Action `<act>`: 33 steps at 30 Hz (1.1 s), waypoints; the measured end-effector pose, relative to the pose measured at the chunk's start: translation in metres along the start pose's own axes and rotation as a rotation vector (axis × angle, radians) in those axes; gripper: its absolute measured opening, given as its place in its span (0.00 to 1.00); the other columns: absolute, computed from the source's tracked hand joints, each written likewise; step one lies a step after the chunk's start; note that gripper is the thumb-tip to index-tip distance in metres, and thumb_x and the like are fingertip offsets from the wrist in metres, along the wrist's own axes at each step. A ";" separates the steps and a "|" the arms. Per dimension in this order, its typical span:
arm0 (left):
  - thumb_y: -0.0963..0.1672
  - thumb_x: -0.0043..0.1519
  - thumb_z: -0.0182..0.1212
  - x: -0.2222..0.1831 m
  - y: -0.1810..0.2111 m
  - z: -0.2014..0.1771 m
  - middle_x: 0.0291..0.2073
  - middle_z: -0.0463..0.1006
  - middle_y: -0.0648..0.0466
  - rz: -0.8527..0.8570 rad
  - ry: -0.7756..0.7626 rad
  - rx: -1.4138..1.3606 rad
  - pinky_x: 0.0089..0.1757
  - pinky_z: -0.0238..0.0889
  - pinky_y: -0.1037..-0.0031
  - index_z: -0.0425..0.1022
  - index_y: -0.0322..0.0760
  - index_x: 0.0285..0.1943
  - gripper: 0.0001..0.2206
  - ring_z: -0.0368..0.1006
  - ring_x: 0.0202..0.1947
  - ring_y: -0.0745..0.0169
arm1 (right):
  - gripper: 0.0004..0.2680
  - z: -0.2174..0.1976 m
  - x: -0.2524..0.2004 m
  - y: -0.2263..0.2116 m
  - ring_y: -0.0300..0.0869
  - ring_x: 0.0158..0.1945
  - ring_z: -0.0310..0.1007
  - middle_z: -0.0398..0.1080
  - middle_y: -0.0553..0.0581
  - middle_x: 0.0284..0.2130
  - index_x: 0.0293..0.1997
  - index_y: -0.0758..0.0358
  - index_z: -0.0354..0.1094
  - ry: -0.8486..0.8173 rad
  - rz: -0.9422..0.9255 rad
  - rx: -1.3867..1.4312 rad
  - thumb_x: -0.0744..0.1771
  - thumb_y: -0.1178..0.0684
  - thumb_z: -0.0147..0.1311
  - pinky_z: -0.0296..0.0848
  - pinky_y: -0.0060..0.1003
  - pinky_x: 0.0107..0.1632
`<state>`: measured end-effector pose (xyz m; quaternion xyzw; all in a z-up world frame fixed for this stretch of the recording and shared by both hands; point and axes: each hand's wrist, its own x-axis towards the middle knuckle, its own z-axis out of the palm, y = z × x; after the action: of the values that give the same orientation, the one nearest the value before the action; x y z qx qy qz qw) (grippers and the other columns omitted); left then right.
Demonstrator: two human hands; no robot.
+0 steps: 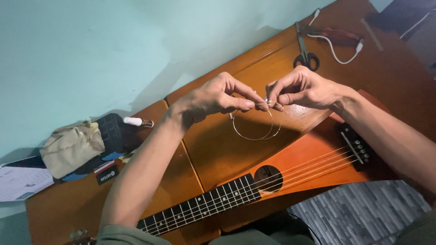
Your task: The person tunes the guitar by adjusting the tension of the strings using the tuning pegs and prepares a new string by uncoiling it.
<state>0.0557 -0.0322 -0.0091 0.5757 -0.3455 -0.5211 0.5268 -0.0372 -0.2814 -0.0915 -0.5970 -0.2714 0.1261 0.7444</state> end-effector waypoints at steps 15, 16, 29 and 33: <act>0.41 0.61 0.64 0.017 -0.019 -0.010 0.36 0.84 0.53 0.071 0.075 0.369 0.34 0.65 0.82 0.85 0.41 0.49 0.09 0.72 0.33 0.73 | 0.05 -0.004 0.008 -0.027 0.42 0.33 0.73 0.76 0.60 0.25 0.38 0.73 0.79 0.046 0.147 -0.258 0.66 0.63 0.57 0.71 0.37 0.41; 0.41 0.60 0.64 0.019 -0.023 -0.012 0.35 0.84 0.54 0.162 0.133 0.550 0.40 0.69 0.74 0.85 0.43 0.48 0.09 0.74 0.36 0.68 | 0.05 -0.001 0.012 -0.034 0.45 0.32 0.73 0.77 0.61 0.24 0.37 0.73 0.79 0.075 0.179 -0.338 0.66 0.64 0.56 0.70 0.40 0.41; 0.43 0.64 0.63 0.081 -0.102 -0.038 0.32 0.88 0.58 0.340 0.806 0.466 0.45 0.74 0.80 0.86 0.40 0.44 0.07 0.84 0.39 0.72 | 0.25 -0.042 0.023 0.007 0.43 0.43 0.78 0.76 0.58 0.39 0.73 0.65 0.58 0.303 0.386 -0.352 0.65 0.62 0.58 0.79 0.38 0.52; 0.47 0.64 0.61 0.053 -0.067 -0.027 0.34 0.88 0.53 0.376 0.997 0.227 0.30 0.60 0.84 0.84 0.33 0.47 0.13 0.66 0.26 0.76 | 0.28 -0.031 0.024 0.002 0.48 0.48 0.77 0.76 0.65 0.44 0.76 0.65 0.51 0.334 0.386 -0.330 0.65 0.66 0.56 0.79 0.44 0.51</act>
<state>0.0831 -0.0622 -0.0890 0.7348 -0.2050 -0.0412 0.6453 0.0003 -0.2941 -0.0919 -0.7627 -0.0435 0.1195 0.6341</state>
